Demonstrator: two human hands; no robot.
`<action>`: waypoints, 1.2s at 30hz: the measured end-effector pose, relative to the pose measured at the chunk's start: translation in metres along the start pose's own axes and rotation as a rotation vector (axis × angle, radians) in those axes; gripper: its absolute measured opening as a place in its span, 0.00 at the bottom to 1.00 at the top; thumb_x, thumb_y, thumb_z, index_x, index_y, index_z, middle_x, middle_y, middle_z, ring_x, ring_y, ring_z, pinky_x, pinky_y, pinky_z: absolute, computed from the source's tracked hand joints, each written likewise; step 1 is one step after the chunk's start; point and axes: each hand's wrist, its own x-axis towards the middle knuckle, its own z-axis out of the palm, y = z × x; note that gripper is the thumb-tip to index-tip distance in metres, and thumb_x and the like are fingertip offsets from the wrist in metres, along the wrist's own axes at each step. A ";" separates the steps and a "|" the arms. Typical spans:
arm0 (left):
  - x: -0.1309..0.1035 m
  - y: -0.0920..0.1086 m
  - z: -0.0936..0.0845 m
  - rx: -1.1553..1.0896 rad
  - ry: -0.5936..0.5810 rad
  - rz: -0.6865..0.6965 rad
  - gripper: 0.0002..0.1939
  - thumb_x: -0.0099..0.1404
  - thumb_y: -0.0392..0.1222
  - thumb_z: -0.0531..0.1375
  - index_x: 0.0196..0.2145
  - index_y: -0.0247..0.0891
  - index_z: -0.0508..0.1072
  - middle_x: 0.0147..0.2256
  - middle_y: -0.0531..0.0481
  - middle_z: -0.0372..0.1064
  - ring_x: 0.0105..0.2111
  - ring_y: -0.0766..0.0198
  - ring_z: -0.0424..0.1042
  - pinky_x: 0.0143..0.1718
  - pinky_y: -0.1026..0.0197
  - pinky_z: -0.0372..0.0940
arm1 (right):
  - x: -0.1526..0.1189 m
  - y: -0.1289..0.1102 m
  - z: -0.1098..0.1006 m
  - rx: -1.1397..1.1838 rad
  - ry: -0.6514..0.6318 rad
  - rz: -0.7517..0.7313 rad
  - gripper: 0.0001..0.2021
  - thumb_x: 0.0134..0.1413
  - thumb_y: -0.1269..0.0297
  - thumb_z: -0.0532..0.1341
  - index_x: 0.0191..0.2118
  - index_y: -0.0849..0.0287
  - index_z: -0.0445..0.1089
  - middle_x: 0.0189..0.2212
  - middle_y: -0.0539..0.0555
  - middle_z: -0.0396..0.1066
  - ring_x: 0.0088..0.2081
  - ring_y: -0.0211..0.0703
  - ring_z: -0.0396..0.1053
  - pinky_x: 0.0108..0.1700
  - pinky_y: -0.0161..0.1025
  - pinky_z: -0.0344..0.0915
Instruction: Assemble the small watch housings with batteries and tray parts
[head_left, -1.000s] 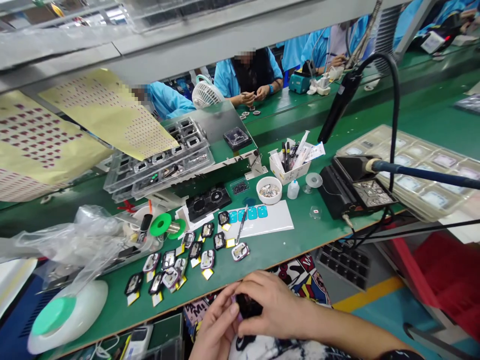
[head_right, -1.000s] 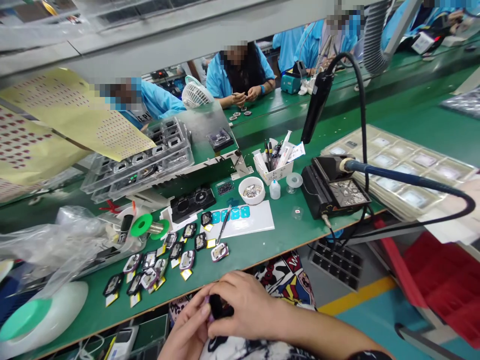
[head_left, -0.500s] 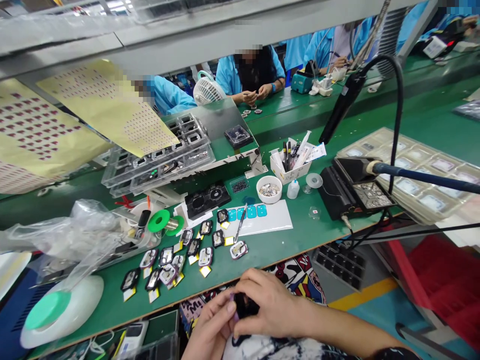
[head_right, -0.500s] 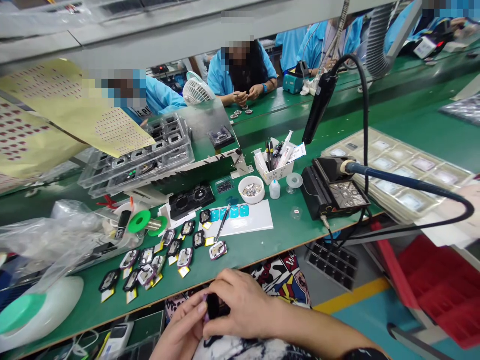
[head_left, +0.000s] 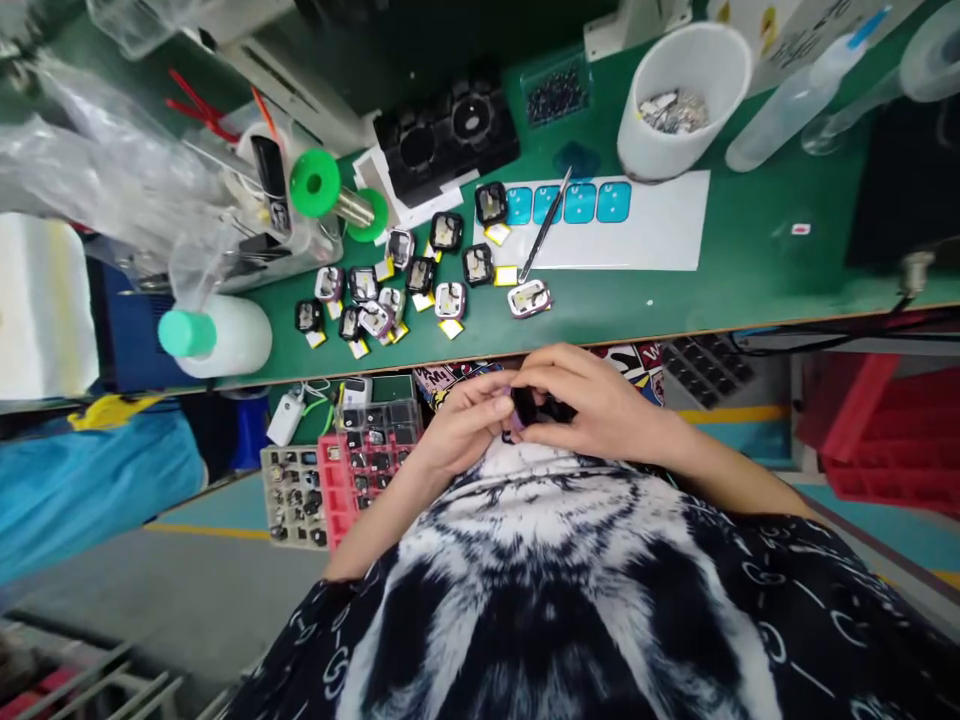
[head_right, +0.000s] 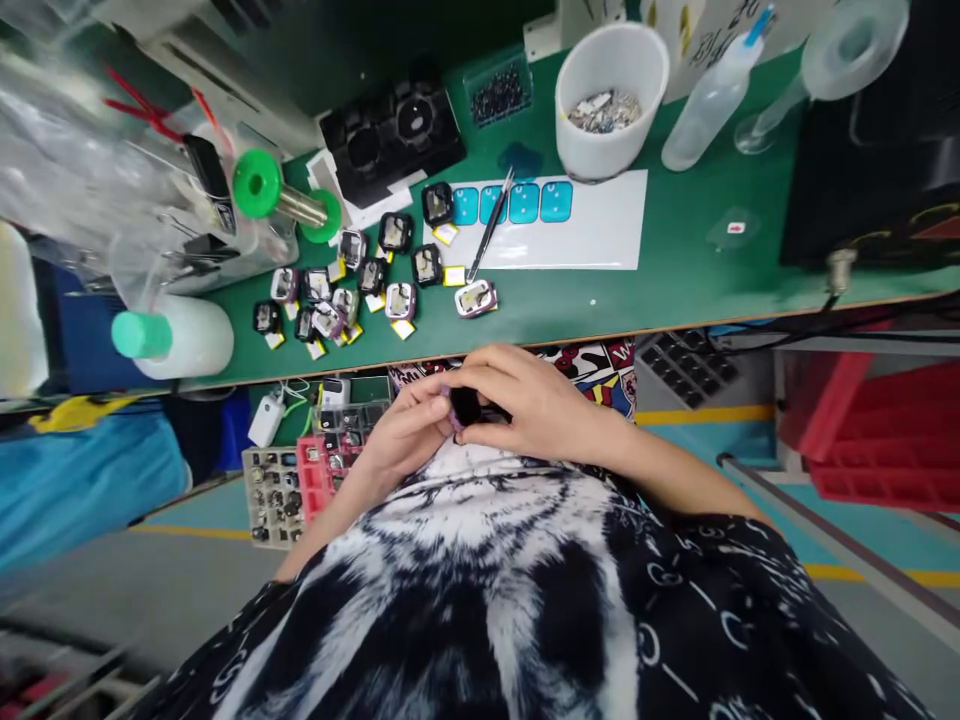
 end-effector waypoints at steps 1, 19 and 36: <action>-0.001 0.000 0.000 -0.006 -0.010 0.003 0.21 0.65 0.47 0.77 0.53 0.39 0.86 0.42 0.44 0.83 0.28 0.65 0.77 0.31 0.62 0.74 | 0.000 -0.001 0.000 -0.003 -0.005 -0.002 0.22 0.68 0.62 0.72 0.63 0.56 0.72 0.53 0.60 0.74 0.52 0.52 0.74 0.54 0.50 0.75; -0.003 -0.003 -0.002 0.048 -0.003 0.073 0.21 0.65 0.46 0.77 0.54 0.42 0.86 0.43 0.46 0.81 0.33 0.64 0.78 0.37 0.60 0.75 | -0.004 -0.002 0.005 0.049 0.058 0.077 0.18 0.65 0.65 0.72 0.56 0.55 0.70 0.52 0.57 0.70 0.50 0.48 0.73 0.50 0.46 0.75; -0.008 -0.006 0.010 0.339 0.119 0.335 0.24 0.64 0.37 0.78 0.58 0.46 0.85 0.50 0.46 0.82 0.47 0.62 0.80 0.50 0.60 0.78 | -0.004 0.003 0.002 0.085 0.150 0.095 0.09 0.67 0.69 0.65 0.51 0.53 0.73 0.48 0.55 0.76 0.49 0.47 0.75 0.54 0.49 0.76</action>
